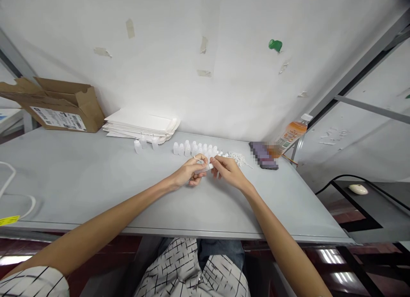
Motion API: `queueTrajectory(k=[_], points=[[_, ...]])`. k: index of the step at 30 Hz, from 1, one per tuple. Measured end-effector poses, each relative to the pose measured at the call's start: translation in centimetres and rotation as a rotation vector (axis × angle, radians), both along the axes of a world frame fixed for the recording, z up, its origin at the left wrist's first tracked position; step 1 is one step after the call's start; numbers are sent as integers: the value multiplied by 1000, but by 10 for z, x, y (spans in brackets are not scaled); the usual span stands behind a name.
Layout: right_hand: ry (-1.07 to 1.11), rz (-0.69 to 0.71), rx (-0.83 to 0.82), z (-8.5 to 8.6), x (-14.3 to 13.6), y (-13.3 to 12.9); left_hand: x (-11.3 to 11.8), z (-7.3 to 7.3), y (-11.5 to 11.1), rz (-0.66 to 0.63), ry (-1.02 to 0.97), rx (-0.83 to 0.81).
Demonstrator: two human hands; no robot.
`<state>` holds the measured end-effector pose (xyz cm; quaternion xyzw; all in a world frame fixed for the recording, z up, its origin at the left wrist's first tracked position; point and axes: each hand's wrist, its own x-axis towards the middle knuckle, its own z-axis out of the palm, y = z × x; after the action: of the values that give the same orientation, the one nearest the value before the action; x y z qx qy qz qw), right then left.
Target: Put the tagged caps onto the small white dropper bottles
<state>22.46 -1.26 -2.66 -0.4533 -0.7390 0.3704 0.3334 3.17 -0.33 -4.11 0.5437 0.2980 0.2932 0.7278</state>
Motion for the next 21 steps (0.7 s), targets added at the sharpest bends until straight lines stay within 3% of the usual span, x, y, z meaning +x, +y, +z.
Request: queueTrajectory(k=[6,12,21], points=[[82,83,-78,4,1,-3,-2,-2,1,26,-10,-49],[-24,57,-40,0,-2,-2,-1,-5,1,42,8,-58],[-133,-27,49,-8,-13,-3,-1,-3,-5,105,87,100]])
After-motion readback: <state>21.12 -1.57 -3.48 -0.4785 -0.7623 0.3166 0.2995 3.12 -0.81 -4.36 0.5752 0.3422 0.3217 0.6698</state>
